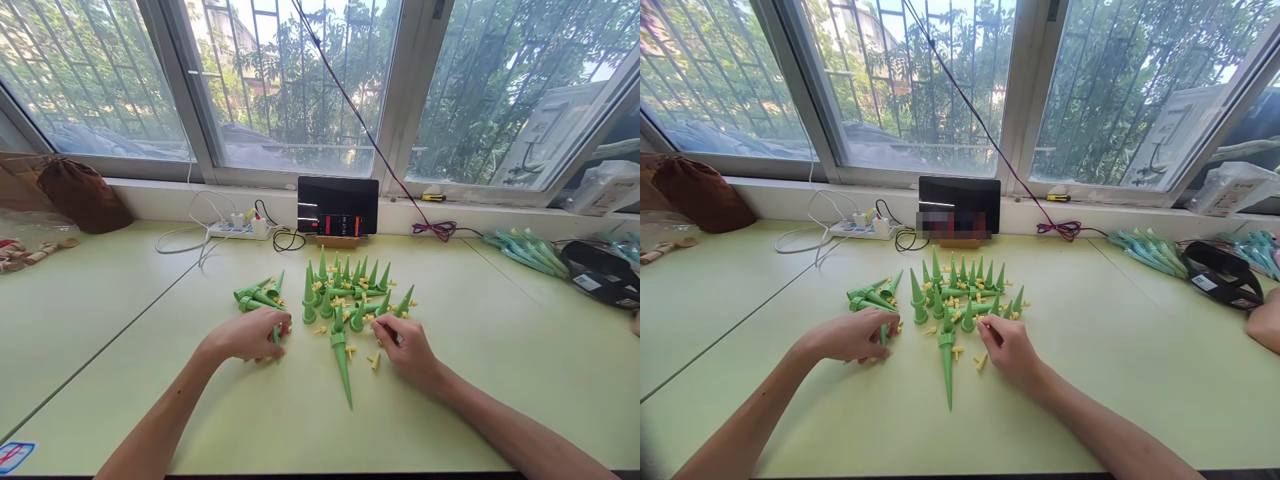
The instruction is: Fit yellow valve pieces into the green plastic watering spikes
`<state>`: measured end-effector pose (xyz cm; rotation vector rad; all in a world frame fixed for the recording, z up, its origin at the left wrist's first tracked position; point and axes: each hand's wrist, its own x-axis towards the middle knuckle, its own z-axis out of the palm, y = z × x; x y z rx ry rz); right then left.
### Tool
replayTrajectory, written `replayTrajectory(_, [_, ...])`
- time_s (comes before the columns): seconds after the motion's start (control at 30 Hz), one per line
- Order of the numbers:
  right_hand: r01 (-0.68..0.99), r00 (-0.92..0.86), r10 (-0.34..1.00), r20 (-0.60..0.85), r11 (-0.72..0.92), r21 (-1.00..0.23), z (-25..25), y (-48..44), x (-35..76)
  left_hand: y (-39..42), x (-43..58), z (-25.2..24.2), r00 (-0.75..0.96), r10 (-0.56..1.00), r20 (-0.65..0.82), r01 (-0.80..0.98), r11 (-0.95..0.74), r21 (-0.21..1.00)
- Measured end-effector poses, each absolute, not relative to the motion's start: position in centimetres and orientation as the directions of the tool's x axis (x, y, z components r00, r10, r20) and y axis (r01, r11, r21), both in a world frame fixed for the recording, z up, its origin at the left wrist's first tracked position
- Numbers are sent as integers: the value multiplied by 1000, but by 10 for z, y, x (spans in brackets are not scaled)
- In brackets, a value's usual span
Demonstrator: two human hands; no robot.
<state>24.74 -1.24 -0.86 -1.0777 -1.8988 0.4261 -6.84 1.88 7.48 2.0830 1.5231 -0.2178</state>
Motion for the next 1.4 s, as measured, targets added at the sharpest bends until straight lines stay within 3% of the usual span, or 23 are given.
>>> replayTrajectory(0.27, [520,-234,821,521,559,-646,-11,-13,248,19,-68,77,353,765,-538,902,-125,414])
replayTrajectory(0.7, [519,-235,817,527,563,-643,-11,-12,247,19,-69,77,398,739,-543,887,-160,433])
replayTrajectory(0.87, [522,-232,821,522,558,-645,-11,-12,248,17,-71,83,495,709,-502,832,-220,509])
replayTrajectory(0.97, [518,-235,820,522,560,-647,-12,-12,247,17,-68,84,588,693,-417,759,-293,582])
replayTrajectory(1.2, [492,-303,804,512,592,-638,-10,-14,244,11,-35,66,735,674,-71,537,-515,668])
replayTrajectory(1.4, [448,-397,786,473,616,-648,-3,-21,240,0,-8,33,724,677,135,512,-658,552])
